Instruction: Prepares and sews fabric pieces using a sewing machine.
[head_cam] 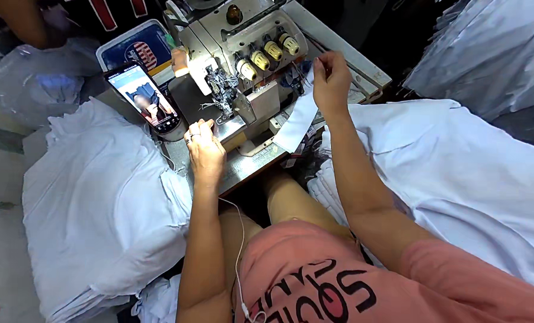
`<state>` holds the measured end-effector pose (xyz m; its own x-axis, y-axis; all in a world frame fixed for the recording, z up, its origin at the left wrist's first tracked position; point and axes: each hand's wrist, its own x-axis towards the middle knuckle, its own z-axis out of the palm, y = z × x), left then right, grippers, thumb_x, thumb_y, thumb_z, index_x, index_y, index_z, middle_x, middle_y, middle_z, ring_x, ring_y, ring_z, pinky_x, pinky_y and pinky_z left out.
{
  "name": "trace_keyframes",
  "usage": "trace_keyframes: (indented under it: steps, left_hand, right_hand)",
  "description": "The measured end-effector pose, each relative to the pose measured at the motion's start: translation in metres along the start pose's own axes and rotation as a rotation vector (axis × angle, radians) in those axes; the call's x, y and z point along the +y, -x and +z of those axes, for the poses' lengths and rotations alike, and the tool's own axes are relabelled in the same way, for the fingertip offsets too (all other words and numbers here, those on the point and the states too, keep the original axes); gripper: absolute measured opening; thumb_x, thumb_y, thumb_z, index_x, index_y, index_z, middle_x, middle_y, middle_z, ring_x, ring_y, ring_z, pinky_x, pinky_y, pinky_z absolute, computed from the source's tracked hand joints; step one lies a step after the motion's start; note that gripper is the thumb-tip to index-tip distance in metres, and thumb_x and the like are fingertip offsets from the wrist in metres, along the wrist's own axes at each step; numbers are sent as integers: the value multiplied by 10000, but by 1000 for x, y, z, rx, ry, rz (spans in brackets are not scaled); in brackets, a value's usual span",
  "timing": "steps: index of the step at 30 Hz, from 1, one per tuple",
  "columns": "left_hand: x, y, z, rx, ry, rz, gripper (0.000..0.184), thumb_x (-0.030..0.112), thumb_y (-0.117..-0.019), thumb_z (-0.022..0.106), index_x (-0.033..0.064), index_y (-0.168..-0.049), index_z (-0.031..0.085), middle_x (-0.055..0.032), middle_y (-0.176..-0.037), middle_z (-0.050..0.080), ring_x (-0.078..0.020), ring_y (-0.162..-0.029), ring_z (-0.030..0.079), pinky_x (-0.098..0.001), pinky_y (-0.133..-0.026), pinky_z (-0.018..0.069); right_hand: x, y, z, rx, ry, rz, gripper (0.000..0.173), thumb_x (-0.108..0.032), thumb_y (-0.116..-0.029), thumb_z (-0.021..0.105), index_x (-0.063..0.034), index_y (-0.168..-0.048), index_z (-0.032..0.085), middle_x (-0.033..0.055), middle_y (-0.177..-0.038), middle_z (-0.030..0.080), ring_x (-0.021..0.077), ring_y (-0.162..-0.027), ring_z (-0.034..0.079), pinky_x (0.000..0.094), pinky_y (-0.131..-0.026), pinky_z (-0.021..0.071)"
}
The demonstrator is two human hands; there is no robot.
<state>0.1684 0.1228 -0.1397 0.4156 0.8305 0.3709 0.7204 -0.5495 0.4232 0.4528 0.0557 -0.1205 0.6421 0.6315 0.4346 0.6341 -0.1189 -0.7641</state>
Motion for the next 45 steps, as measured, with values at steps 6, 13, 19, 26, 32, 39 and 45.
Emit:
trace_keyframes:
  steps: [6, 13, 19, 26, 32, 39, 45]
  left_hand:
    - [-3, 1, 4, 45, 69, -20, 389, 68, -1052, 364, -30, -1330, 618, -286, -1419, 558, -454, -1386, 462, -549, -1140, 342]
    - [-8, 5, 8, 63, 32, -19, 408, 125, -1083, 345, -16, -1357, 612, -256, -1458, 543, -424, -1413, 446, -498, -1172, 319]
    - [18, 37, 1, 176, 85, 84, 321, 98, -1041, 470, -73, -1283, 594, -281, -1325, 595, -425, -1294, 549, -521, -1104, 424]
    - [78, 35, 42, -248, 581, 236, 292, 20, -1003, 564, -62, -1279, 617, -246, -1183, 639, -338, -1021, 670, -450, -885, 565]
    - [105, 7, 80, -490, 731, 178, 358, 58, -1023, 541, -67, -1353, 602, -281, -1249, 623, -342, -1069, 655, -448, -960, 524]
    - [84, 10, 69, -711, 914, 20, 305, 82, -1071, 481, -61, -1309, 609, -194, -1110, 687, -190, -943, 677, -341, -876, 547]
    - [90, 15, 22, -1033, 1609, -184, 815, 614, -1048, 108, 0, -1306, 578, -48, -1113, 726, -113, -961, 701, -294, -823, 575]
  right_hand:
    - [-9, 88, 9, -562, 329, -79, 293, -126, -1057, 519, 77, -1192, 681, 294, -1172, 642, 467, -1150, 616, 601, -957, 498]
    - [11, 107, 37, -482, 458, -270, 189, 14, -996, 535, 149, -996, 667, 318, -1032, 642, 509, -1057, 620, 571, -870, 525]
    - [10, 94, 10, -371, 175, 13, 304, -71, -1061, 444, 147, -1169, 626, 338, -1190, 629, 471, -1163, 608, 570, -1029, 463]
    - [11, 85, -3, -35, -500, 351, 139, -83, -1077, 447, 19, -1140, 518, 22, -940, 570, 52, -745, 648, 279, -704, 614]
    - [16, 79, -6, 136, -880, 459, 205, -182, -1093, 468, -41, -1240, 498, 2, -1055, 616, 86, -931, 663, 296, -860, 582]
    - [4, 43, -39, 117, 163, -22, 375, -172, -1075, 463, 122, -1202, 658, 291, -1175, 649, 332, -1128, 616, 421, -1019, 460]
    - [-98, 72, -95, -260, 328, -506, 291, -133, -1062, 498, 56, -1169, 691, 255, -981, 691, 381, -866, 677, 529, -761, 539]
